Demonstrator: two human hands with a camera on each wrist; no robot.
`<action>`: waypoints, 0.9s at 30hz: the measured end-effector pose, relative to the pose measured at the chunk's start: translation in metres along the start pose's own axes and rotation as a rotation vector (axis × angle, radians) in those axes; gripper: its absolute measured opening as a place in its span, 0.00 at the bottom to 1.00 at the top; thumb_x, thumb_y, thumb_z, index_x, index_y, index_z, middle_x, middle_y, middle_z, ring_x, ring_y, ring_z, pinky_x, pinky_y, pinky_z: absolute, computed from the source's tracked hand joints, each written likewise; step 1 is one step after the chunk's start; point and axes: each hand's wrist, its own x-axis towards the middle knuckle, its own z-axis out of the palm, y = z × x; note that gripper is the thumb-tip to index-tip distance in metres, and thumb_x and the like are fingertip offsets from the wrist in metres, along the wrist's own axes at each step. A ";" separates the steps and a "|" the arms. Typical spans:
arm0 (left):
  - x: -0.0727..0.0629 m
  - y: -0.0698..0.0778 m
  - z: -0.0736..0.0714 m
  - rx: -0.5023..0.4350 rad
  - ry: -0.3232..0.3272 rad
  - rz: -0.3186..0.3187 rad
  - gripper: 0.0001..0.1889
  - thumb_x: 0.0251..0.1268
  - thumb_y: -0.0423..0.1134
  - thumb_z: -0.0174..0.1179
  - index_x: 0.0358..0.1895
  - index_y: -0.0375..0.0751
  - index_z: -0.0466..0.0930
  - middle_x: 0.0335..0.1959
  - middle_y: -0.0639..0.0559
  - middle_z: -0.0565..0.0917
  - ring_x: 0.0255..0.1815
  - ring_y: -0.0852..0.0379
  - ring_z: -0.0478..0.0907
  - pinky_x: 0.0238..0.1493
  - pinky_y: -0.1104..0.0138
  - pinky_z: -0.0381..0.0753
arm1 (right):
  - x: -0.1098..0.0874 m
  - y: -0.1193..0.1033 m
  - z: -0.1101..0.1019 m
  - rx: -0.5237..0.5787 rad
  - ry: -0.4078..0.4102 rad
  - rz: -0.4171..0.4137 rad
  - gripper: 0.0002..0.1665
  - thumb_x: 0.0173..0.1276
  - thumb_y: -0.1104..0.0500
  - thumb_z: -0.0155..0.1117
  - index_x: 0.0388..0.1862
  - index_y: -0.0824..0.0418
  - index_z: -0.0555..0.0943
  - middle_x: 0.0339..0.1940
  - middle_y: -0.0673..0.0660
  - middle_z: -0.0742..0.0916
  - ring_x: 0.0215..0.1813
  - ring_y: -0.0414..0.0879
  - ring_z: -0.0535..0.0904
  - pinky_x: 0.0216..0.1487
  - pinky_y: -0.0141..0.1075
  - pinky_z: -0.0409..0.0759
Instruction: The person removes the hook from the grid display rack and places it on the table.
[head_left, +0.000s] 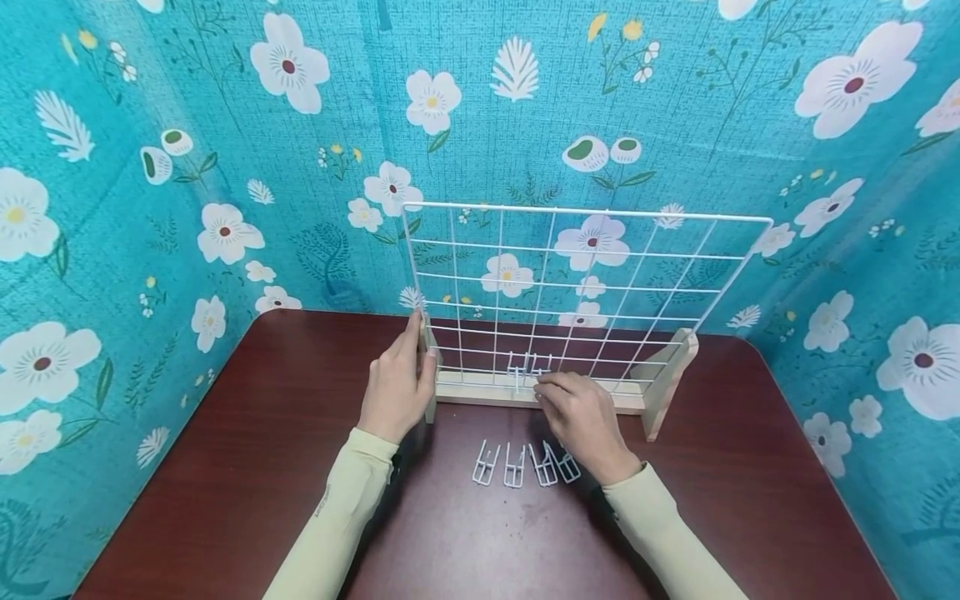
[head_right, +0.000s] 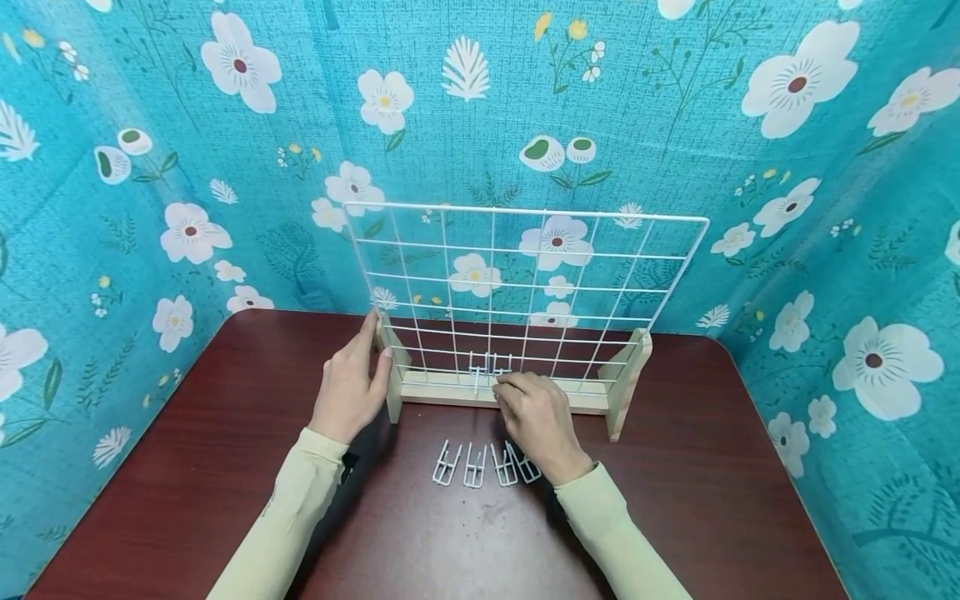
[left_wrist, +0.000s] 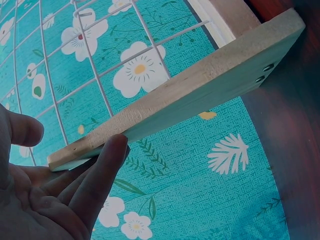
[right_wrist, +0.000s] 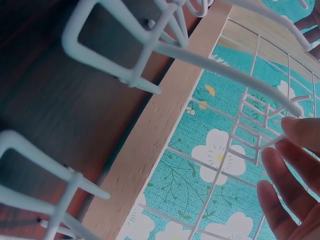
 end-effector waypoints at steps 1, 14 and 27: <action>0.000 0.000 0.000 0.001 0.001 0.002 0.31 0.78 0.42 0.54 0.80 0.37 0.63 0.60 0.36 0.85 0.50 0.38 0.90 0.50 0.46 0.89 | 0.000 0.000 0.000 0.001 0.006 -0.004 0.07 0.60 0.67 0.77 0.37 0.58 0.92 0.39 0.54 0.93 0.39 0.49 0.90 0.41 0.43 0.87; -0.001 0.001 -0.001 0.004 0.004 0.007 0.32 0.78 0.41 0.55 0.80 0.37 0.63 0.60 0.35 0.85 0.51 0.37 0.90 0.51 0.46 0.88 | -0.001 0.000 -0.002 0.008 0.068 -0.028 0.08 0.62 0.69 0.74 0.36 0.58 0.93 0.37 0.53 0.94 0.38 0.47 0.90 0.38 0.44 0.86; -0.001 0.002 -0.001 0.009 0.013 0.010 0.32 0.78 0.41 0.55 0.80 0.37 0.63 0.60 0.35 0.85 0.51 0.37 0.89 0.51 0.46 0.88 | 0.007 -0.003 -0.010 -0.009 0.080 -0.017 0.06 0.65 0.67 0.72 0.37 0.59 0.92 0.37 0.54 0.94 0.38 0.47 0.90 0.37 0.43 0.85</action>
